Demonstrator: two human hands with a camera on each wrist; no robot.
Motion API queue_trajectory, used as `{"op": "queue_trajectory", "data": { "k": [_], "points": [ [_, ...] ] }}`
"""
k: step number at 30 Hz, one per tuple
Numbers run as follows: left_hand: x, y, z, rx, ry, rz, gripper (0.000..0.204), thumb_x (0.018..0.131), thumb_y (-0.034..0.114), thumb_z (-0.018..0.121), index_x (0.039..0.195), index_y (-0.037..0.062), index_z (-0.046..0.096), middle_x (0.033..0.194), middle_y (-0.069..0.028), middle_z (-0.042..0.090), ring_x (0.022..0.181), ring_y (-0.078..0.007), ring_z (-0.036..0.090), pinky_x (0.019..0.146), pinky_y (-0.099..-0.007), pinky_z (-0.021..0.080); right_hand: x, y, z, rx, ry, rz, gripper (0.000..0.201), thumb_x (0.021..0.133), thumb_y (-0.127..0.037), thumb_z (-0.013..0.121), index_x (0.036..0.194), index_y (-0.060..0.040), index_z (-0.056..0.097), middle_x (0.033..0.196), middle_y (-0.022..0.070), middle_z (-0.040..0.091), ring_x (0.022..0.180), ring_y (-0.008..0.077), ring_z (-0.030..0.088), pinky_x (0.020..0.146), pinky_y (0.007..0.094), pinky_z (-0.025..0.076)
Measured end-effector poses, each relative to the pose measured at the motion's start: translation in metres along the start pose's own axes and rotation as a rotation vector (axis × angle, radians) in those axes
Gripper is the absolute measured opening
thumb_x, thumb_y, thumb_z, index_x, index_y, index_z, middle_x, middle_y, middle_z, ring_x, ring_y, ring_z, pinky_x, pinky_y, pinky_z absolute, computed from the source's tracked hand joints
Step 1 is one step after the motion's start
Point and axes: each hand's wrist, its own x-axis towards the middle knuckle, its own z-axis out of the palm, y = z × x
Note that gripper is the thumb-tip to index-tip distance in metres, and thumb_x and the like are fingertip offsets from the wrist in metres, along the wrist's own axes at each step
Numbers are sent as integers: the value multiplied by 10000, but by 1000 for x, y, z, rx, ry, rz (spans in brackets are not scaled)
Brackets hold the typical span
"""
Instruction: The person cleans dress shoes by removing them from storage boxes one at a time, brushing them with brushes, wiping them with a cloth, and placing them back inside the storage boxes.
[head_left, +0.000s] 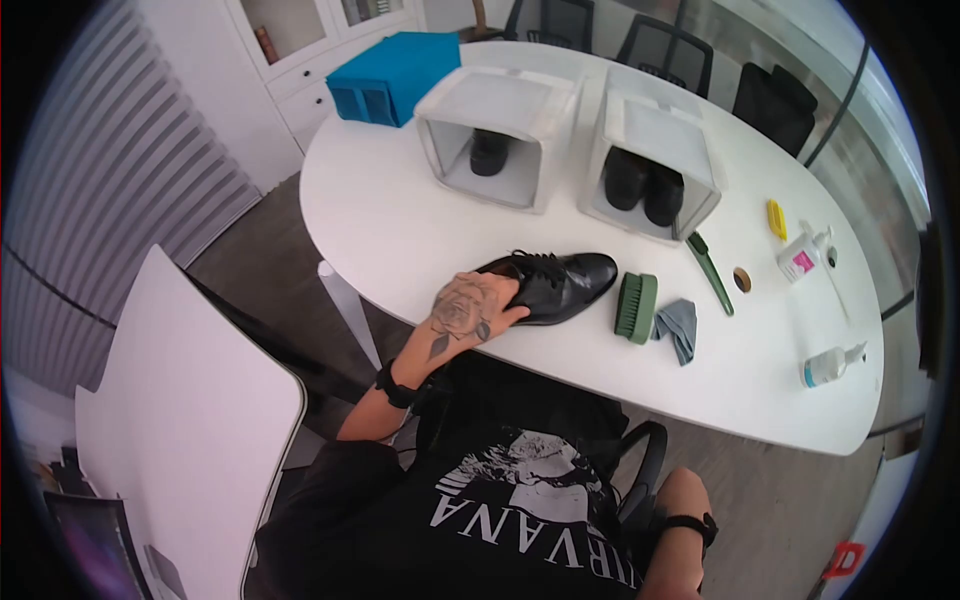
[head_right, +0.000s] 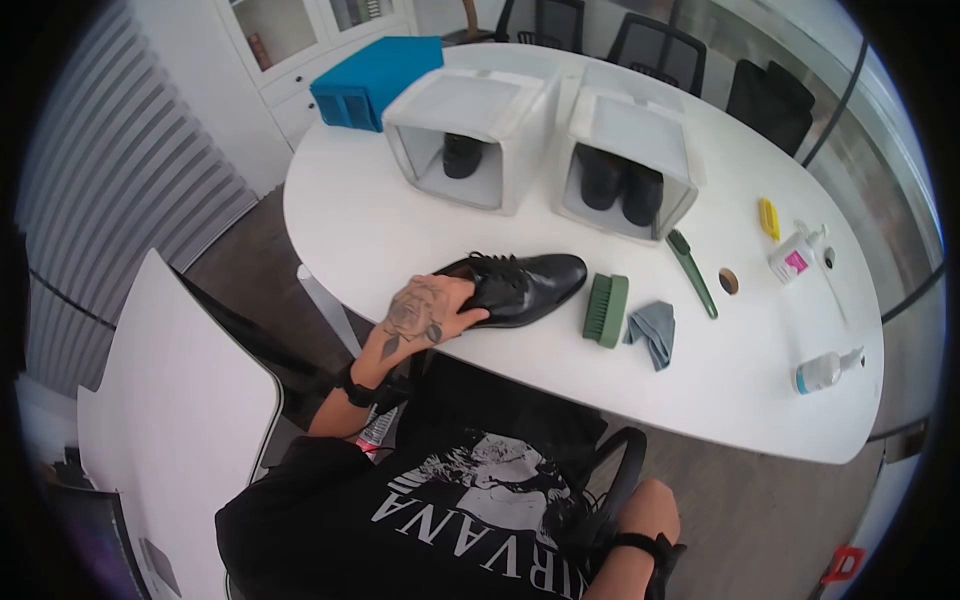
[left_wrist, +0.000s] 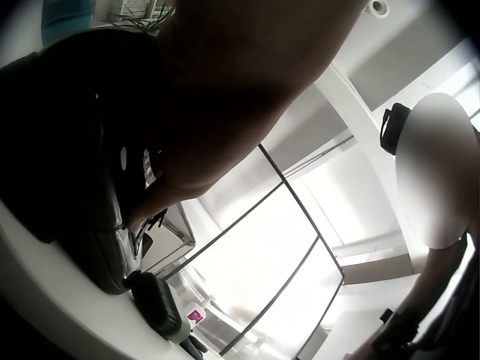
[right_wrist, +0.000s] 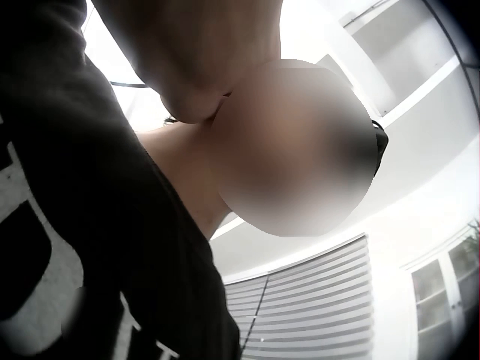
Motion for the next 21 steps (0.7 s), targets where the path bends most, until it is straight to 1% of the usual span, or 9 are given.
{"op": "queue_trajectory", "data": {
  "k": [1,2,3,5,9,13,17,19,21],
  "points": [
    [0,-5,9,-3,-36,-47,557,929,580,690,949,24,724,803,-185,720,768,-339,745,755,-427,602,0,0,0,70,98,-126,273,976,-261,627,1112,-40,712,1083,102,698,944,259,658,840,385,529],
    [-1,-24,40,47,70,34,572,927,589,686,992,23,743,830,-191,738,787,-337,752,774,-434,602,1,-1,0,141,194,-254,290,981,-272,613,1125,-40,712,1100,115,695,969,272,653,855,396,527],
    [2,-12,20,12,-47,-8,578,941,583,670,1006,14,748,849,-198,746,798,-347,754,793,-442,605,1,-1,-1,150,204,-269,290,981,-272,613,1125,-40,712,1100,115,695,969,272,653,855,396,527],
    [2,-1,2,-18,-56,-5,595,946,587,662,1030,5,753,859,-201,750,801,-349,755,792,-444,605,1,-3,-1,273,397,-487,305,988,-284,596,1133,-41,710,1113,130,690,993,288,648,869,409,524],
    [3,-9,17,-21,-99,-54,602,940,586,662,1057,2,747,843,-219,741,823,-347,756,796,-437,611,4,-6,-3,512,773,-917,335,1000,-306,563,1148,-43,708,1138,160,679,1041,320,637,896,436,519],
    [2,3,-2,-90,12,8,629,922,611,683,841,-9,747,804,-183,735,819,-300,755,784,-414,607,12,-8,-9,742,1140,-1303,367,1013,-329,529,1164,-44,705,1163,191,669,1088,352,626,923,462,514],
    [5,-8,16,-52,-137,-91,590,919,583,689,1004,1,738,894,-201,749,853,-323,752,825,-429,602,21,-9,-11,977,1468,-1697,399,1025,-351,496,1179,-46,702,1188,221,659,1136,384,615,950,489,509],
    [3,-8,18,-56,-115,-84,597,918,582,687,1031,-3,732,901,-205,749,856,-335,751,824,-440,603,27,-9,-12,1094,1635,-1881,416,1032,-362,479,1187,-47,701,1200,236,653,1160,400,610,964,502,506],
    [2,-7,17,-66,-98,-74,606,918,581,685,1059,-7,726,908,-210,749,859,-347,750,824,-450,605,38,-6,-10,1143,1812,-1890,344,1017,-323,514,1120,-52,700,1115,203,655,1071,369,621,904,471,514]
  ]
}}
